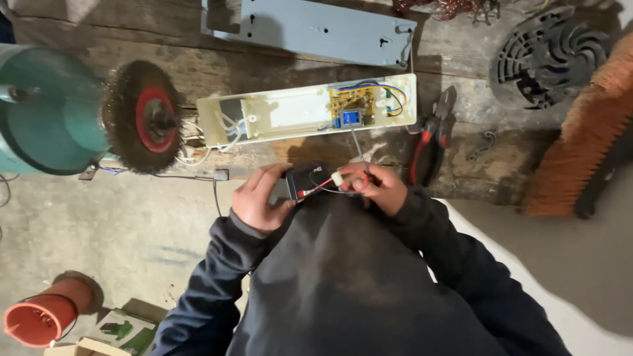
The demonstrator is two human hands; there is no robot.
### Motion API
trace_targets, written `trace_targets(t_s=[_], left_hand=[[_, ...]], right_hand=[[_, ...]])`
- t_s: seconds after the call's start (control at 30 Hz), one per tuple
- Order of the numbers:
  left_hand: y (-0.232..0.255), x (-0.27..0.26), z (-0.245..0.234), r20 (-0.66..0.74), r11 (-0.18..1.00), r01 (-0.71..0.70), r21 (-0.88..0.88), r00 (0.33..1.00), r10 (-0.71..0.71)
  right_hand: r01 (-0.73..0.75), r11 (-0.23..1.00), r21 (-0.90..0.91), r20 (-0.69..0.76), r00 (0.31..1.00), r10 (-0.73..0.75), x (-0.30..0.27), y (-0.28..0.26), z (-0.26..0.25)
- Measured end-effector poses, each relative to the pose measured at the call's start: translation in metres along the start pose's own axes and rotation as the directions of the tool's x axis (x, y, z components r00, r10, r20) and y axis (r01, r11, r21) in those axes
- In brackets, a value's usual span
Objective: The person works on a disassembled white electronic device, likely a light fixture, on a wooden workbench. They use a screwdriver to tighten connections on a small black component and then plug the device into a power source to test it, observing a green indicator light.
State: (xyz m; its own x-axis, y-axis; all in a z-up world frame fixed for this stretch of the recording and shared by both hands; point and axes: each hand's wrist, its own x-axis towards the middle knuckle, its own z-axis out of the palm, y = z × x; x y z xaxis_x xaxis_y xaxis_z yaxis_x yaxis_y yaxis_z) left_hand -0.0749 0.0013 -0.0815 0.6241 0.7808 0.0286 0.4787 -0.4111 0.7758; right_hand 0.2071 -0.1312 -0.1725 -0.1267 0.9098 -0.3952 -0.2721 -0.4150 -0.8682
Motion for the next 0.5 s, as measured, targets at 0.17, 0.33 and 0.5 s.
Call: trace_targets(t_s=[0.17, 0.33, 0.5], left_hand=[[-0.036, -0.005, 0.022, -0.031, 0.97, 0.029, -0.24, 0.999, -0.038], [-0.054, 0.002, 0.039, -0.045, 0.94, -0.021, -0.341, 0.999, 0.006], [-0.065, 0.013, 0.057, 0.079, 0.868, 0.06, -0.493, 0.997, -0.024]], right_hand=[[0.083, 0.738, -0.67, -0.094, 0.976, -0.195, -0.01, -0.033, 0.005], [-0.158, 0.318, -0.935, -0.229, 0.953, -0.199, -0.023, -0.022, -0.007], [-0.122, 0.162, -0.979, -0.167, 0.939, -0.3, -0.021, -0.013, -0.011]])
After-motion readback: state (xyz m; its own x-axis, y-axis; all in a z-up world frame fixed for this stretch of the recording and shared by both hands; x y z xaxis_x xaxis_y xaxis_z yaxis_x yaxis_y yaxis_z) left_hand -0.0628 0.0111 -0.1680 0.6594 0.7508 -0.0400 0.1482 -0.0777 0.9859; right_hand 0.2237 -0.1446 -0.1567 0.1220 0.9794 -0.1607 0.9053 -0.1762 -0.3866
